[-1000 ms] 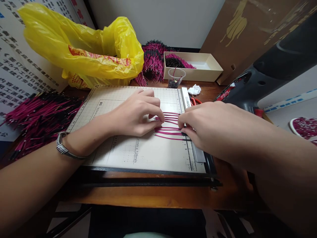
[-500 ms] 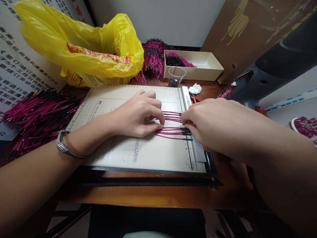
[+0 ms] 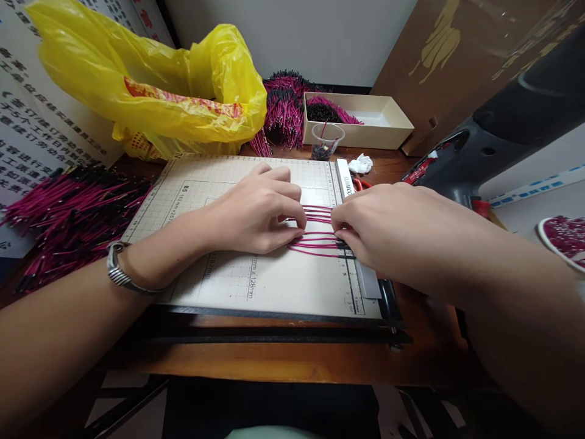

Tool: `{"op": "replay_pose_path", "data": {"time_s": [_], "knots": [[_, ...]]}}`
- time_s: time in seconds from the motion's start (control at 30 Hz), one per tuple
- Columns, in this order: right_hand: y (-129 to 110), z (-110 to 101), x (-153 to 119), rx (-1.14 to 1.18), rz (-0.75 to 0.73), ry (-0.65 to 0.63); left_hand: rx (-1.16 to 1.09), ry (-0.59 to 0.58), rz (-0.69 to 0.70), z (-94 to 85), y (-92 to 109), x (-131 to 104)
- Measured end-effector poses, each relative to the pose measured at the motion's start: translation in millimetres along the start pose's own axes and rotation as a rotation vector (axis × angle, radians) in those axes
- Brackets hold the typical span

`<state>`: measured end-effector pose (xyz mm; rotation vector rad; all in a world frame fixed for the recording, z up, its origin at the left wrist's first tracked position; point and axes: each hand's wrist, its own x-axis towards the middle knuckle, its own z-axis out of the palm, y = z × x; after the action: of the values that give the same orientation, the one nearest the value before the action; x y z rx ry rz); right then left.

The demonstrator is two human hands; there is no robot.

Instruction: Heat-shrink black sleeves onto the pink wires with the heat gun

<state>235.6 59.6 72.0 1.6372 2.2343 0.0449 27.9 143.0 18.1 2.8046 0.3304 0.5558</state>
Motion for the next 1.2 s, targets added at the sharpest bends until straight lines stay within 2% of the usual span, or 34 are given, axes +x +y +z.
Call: {"op": "replay_pose_path", "data": {"time_s": [0.33,0.63,0.87,1.07,1.2], "knots": [[-1.9,-1.0,3.6,-0.042,0.012,0.013,0.001,-0.027,-0.011,-3.1,-1.0,-0.5],[-5.9,-9.9,4.9,-0.041,0.061,-0.069,-0.008,-0.05,-0.028,-0.6,1.0,2.3],[-1.3,-5.6,2.0,-0.025,0.002,-0.021,0.048,-0.018,-0.102,-2.8,-1.1,0.4],[0.4,-1.8,2.5,-0.045,-0.015,0.012,0.062,0.025,-0.121,0.9,-5.1,0.6],[0.1,-1.3,2.6,-0.066,-0.003,0.001,0.068,0.008,-0.117,2.0,-6.6,0.2]]}}
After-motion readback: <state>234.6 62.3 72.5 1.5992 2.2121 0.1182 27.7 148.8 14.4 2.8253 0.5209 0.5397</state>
